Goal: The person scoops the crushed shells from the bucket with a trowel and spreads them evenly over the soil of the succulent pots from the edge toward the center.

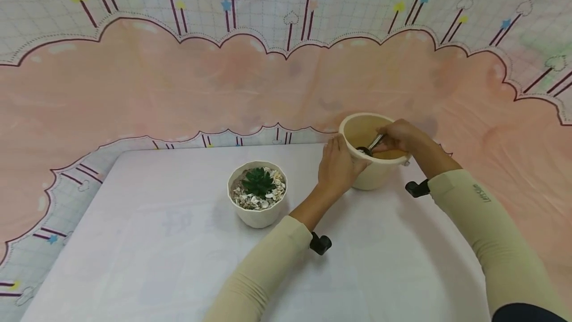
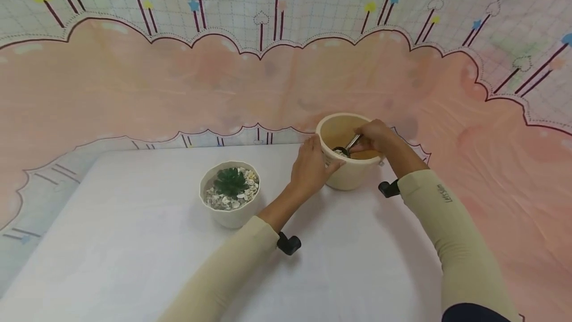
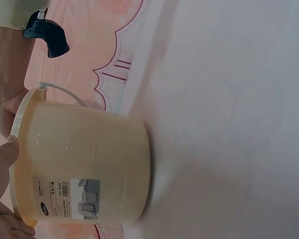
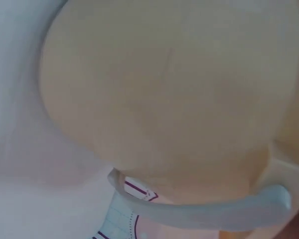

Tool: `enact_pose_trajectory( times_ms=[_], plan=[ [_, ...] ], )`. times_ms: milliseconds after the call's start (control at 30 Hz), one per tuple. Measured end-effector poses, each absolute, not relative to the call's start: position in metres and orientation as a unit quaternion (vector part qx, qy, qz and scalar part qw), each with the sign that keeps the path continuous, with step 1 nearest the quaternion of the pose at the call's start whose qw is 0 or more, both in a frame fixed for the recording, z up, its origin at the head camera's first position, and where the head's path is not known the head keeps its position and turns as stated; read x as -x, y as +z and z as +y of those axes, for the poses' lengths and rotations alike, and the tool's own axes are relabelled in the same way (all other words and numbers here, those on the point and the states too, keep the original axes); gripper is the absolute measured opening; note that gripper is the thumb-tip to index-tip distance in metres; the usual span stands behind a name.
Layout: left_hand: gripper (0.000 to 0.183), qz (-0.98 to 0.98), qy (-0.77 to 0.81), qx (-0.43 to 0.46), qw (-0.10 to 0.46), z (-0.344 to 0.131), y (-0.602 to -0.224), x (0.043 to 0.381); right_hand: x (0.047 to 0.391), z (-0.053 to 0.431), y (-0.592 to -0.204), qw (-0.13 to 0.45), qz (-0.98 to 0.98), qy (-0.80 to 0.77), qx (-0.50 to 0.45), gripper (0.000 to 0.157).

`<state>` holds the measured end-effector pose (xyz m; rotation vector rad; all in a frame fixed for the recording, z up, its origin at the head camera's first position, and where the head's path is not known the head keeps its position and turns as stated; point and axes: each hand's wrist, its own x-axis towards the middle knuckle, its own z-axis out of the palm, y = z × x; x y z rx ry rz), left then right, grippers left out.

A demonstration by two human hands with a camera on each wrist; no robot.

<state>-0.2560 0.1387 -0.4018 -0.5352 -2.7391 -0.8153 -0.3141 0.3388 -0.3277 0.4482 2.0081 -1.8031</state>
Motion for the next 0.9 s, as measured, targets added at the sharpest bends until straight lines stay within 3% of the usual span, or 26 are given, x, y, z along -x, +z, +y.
enact_pose_trajectory(
  times_ms=[900],
  plan=[
    [0.103, -0.934, -0.275, 0.197, 0.113, 0.136, -0.402, 0.256, 0.311, 0.362, -0.313, 0.172, 0.591, -0.757, -0.218, 0.029]
  ],
)
